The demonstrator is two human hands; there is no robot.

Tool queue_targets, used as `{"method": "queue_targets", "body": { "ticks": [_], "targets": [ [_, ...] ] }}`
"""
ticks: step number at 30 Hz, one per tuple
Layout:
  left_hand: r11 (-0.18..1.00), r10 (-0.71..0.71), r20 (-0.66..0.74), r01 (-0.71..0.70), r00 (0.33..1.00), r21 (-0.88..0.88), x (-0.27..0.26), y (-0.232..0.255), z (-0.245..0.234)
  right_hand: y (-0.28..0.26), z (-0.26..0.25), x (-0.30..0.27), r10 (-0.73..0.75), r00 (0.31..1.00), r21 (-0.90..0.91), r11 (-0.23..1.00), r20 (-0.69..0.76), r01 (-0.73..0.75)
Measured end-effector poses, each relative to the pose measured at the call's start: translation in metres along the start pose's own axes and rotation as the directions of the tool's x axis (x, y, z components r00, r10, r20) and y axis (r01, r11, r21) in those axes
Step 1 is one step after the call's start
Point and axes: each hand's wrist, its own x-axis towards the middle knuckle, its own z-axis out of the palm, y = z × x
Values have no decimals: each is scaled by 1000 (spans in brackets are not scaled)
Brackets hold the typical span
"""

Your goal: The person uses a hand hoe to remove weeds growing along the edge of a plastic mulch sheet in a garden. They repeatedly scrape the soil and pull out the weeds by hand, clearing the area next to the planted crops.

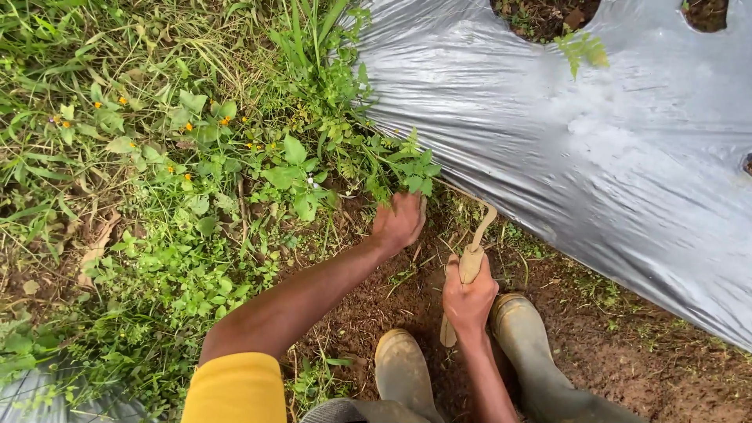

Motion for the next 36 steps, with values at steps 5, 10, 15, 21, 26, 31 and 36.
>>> {"method": "queue_targets", "body": {
  "ticks": [5,10,15,21,26,31,36],
  "targets": [
    [950,-296,21,297,955,-95,-9,58,-53,10,-6,1,67,998,-7,998,0,-67],
    [717,-356,157,377,921,-587,-14,77,-64,0,-1,-3,52,999,-26,998,5,-52],
    [630,-378,192,403,906,-664,-8,40,-45,-1,4,2,2,999,2,1000,-41,-2],
    [664,-406,155,407,901,-627,6,18,-30,30,15,4,49,995,-101,994,87,-41],
    [736,-354,211,411,911,-538,1,27,-37,0,7,2,-26,998,-85,996,50,30],
    [794,-387,216,444,896,-415,2,20,-21,30,14,0,53,992,-125,991,110,-39],
    [873,-297,203,351,933,-339,-2,25,-28,21,14,-2,43,995,-126,992,93,-31]
  ]
}}
